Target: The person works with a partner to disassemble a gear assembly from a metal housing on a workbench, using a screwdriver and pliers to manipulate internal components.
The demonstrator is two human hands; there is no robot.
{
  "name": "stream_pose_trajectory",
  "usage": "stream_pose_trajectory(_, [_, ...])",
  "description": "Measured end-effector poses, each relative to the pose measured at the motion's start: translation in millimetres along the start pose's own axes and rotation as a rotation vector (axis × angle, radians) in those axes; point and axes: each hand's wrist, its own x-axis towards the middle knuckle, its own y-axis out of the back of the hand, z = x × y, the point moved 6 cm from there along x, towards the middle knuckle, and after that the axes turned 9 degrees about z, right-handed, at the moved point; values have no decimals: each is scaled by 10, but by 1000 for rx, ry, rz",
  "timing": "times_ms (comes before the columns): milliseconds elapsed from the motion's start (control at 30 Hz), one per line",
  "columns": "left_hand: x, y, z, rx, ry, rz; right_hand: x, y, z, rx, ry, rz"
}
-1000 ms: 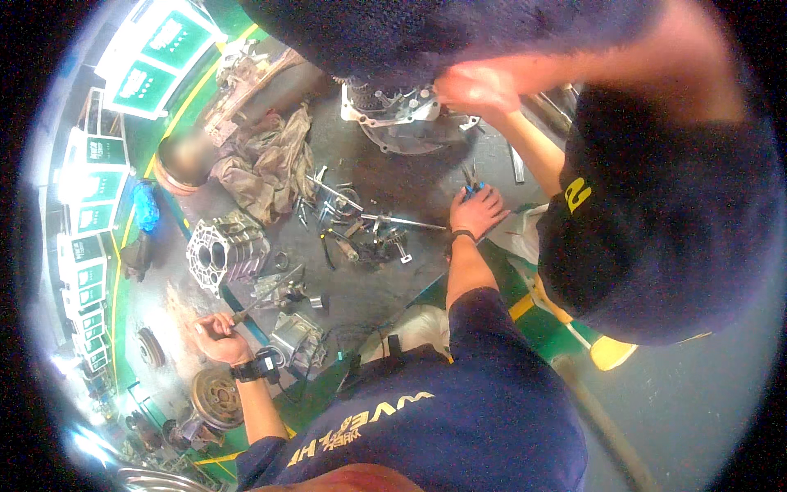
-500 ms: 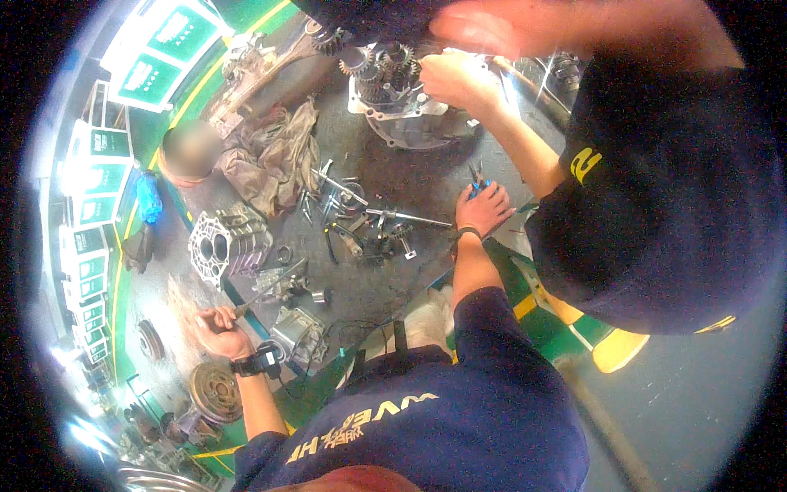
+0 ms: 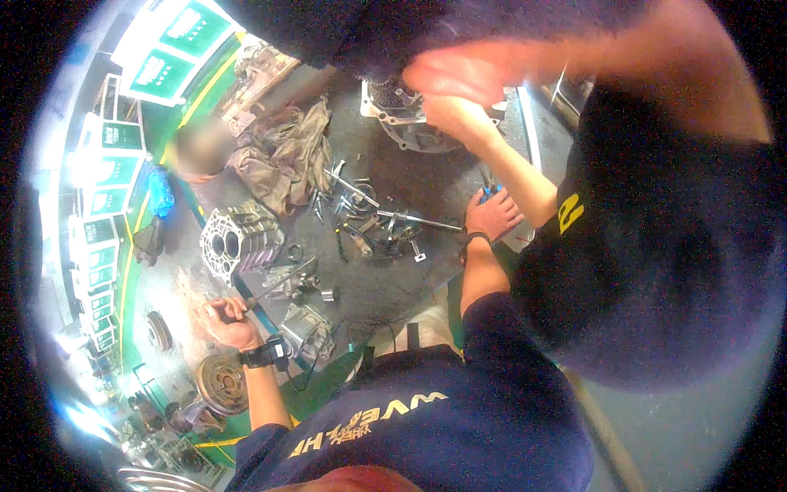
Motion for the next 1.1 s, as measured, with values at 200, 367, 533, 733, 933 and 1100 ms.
stream_pose_trajectory(200, [3,-16,0,7,24,-36,17,52,-47,-69,-58,-206])
stream_pose_trajectory(367, [-4,-164,59,20,-37,-26,31,4,-30,-119,-46,-105])
stream_pose_trajectory(533, [-8,-22,18,-16,-10,-24,-6,-15,-1,-23,-93,-193])
stream_pose_trajectory(733, [-15,-9,-63,-54,35,-22,-3,-15,-23,-34,4,25])
stream_pose_trajectory(933, [-1,-69,-20,-34,-7,-16,3,-12,-22,-20,6,23])
stream_pose_trajectory(1100, [40,126,-71,-29,25,16,-33,-39,-8,-46,-11,-13])
